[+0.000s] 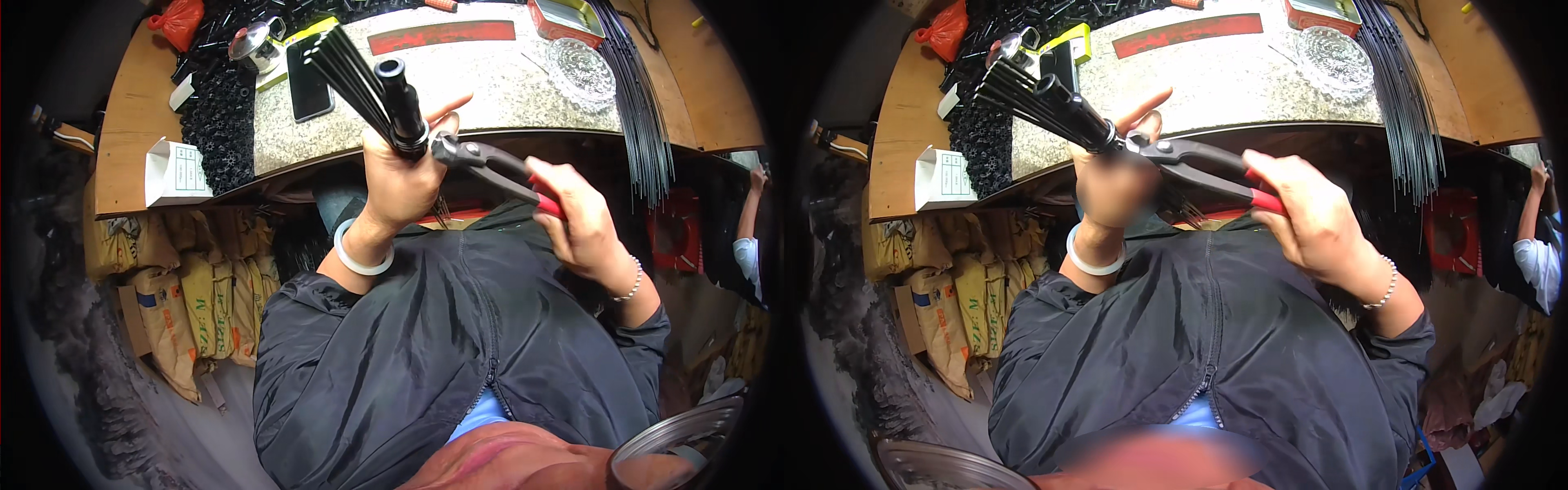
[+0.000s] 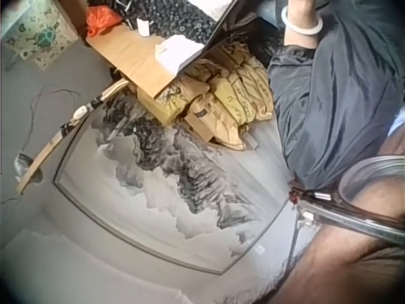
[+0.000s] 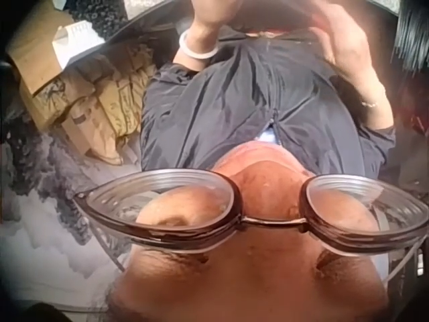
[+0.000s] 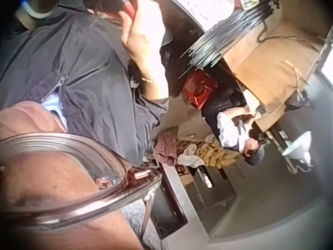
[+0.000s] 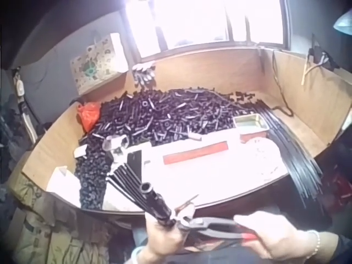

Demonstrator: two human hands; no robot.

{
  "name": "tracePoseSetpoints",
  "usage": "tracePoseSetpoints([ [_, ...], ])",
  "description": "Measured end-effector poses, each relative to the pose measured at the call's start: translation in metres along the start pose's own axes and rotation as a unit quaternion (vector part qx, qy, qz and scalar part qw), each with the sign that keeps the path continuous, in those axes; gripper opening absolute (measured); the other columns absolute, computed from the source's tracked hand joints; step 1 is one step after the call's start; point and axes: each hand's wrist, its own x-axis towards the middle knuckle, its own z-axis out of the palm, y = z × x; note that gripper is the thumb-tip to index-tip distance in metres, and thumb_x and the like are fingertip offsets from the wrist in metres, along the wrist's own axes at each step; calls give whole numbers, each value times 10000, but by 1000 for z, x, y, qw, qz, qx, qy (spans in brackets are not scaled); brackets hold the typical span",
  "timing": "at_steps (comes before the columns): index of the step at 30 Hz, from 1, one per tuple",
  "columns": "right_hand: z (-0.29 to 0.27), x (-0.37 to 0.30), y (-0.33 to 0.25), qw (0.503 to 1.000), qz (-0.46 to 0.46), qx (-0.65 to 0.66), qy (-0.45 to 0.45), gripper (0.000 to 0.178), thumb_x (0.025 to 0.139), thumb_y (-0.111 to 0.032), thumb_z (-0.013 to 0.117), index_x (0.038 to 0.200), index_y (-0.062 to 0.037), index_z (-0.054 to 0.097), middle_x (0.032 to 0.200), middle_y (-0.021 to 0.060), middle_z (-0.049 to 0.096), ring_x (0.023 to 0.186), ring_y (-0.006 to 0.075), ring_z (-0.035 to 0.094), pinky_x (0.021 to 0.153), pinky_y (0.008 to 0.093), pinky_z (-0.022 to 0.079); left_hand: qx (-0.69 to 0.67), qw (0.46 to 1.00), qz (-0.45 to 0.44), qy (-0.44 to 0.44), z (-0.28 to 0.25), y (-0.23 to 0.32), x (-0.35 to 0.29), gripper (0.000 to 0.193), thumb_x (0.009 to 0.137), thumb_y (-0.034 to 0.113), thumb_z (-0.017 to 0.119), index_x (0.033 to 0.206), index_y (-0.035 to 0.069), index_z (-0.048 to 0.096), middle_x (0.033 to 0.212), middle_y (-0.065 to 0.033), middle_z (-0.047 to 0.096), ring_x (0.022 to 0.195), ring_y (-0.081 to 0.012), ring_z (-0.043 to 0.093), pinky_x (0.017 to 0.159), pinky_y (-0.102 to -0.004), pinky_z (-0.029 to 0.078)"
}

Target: Assembling bundles of wires and crimping connectors onto them using a specialized tool.

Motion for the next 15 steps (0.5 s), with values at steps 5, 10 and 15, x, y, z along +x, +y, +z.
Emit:
tracePoseSetpoints([
  [5,-2,5,-8,771,283,501,-273,498,736,-46,628,1166,25,386,647,54,536,550,119,561,509,220,437,-39,999,2,-19,3,0,0,338,848,25,553,1130,-154,502,680,21,447,569,-17,365,490,-168,265],
  [10,6,-4,-1,953,91,243,-154,603,810,-10,522,1357,9,268,983,87,538,830,131,503,813,259,414,-34,999,-15,11,5,-1,-1,246,850,-10,538,1081,-83,581,595,56,459,464,-6,353,417,-172,258],
  [15,10,1,4,929,150,309,-139,436,908,-62,424,1331,2,341,925,82,554,800,116,509,770,253,431,7,1000,3,14,5,-2,-1,242,845,1,552,1075,-58,596,589,54,477,438,-3,370,391,-172,257],
])
